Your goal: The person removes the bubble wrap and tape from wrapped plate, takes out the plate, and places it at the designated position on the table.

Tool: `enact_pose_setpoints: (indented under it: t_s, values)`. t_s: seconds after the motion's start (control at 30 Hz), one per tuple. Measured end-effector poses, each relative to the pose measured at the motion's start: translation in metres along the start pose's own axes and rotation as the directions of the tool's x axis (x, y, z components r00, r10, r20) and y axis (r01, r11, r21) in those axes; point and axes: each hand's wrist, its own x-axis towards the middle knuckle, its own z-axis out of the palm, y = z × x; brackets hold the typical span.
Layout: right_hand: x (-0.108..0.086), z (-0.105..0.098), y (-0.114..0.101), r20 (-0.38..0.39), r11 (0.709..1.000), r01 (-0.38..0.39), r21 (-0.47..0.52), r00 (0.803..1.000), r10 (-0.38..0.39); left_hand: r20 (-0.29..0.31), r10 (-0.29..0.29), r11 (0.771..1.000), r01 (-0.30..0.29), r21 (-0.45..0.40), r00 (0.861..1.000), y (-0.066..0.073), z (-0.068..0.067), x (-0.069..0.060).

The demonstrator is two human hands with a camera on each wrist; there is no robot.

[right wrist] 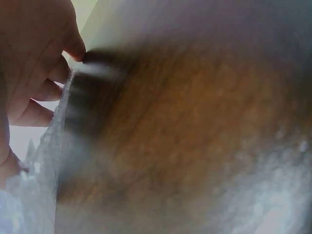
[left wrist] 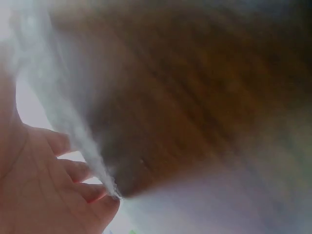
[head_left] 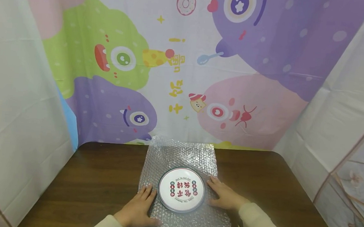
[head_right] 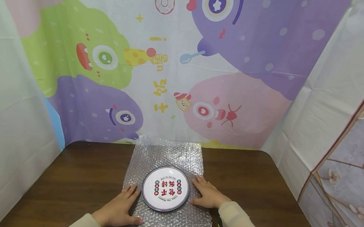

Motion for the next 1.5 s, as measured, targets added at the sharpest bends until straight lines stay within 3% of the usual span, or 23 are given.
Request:
enact_pose_setpoints:
  t_s: [0.27, 0.47, 0.7, 0.93, 1.27, 1.5]
  values:
    - [0.003, -0.007, 0.002, -0.018, 0.999, 0.007, 0.046, 1.000, -0.007, 0.013, 0.001, 1.000, -0.001, 0.022, 1.000, 0.002, 0.000, 0.000]
    - [0.007, -0.025, -0.007, -0.094, 0.991, -0.035, 0.128, 0.994, 0.047, 0.010, 0.000, 1.000, 0.000, 0.022, 1.000, 0.001, 0.000, 0.001]
    - [0.013, -0.035, -0.023, -0.186, 0.985, 0.004, 0.171, 0.982, 0.029, 0.008, -0.009, 1.000, 0.009, 0.028, 1.000, 0.000, 0.000, 0.001]
    - [0.019, -0.021, -0.033, -0.225, 0.955, -0.024, 0.297, 0.970, 0.094, 0.022, -0.016, 0.999, 0.015, 0.030, 1.000, -0.001, 0.001, 0.003]
    - [0.020, -0.001, -0.030, -0.173, 0.909, -0.021, 0.417, 0.980, 0.101, 0.036, -0.015, 0.999, 0.014, 0.031, 0.999, -0.002, 0.003, 0.004]
    - [0.026, 0.005, -0.031, -0.147, 0.874, -0.108, 0.473, 0.969, 0.199, 0.033, -0.015, 1.000, 0.014, 0.025, 0.999, -0.001, 0.001, 0.003]
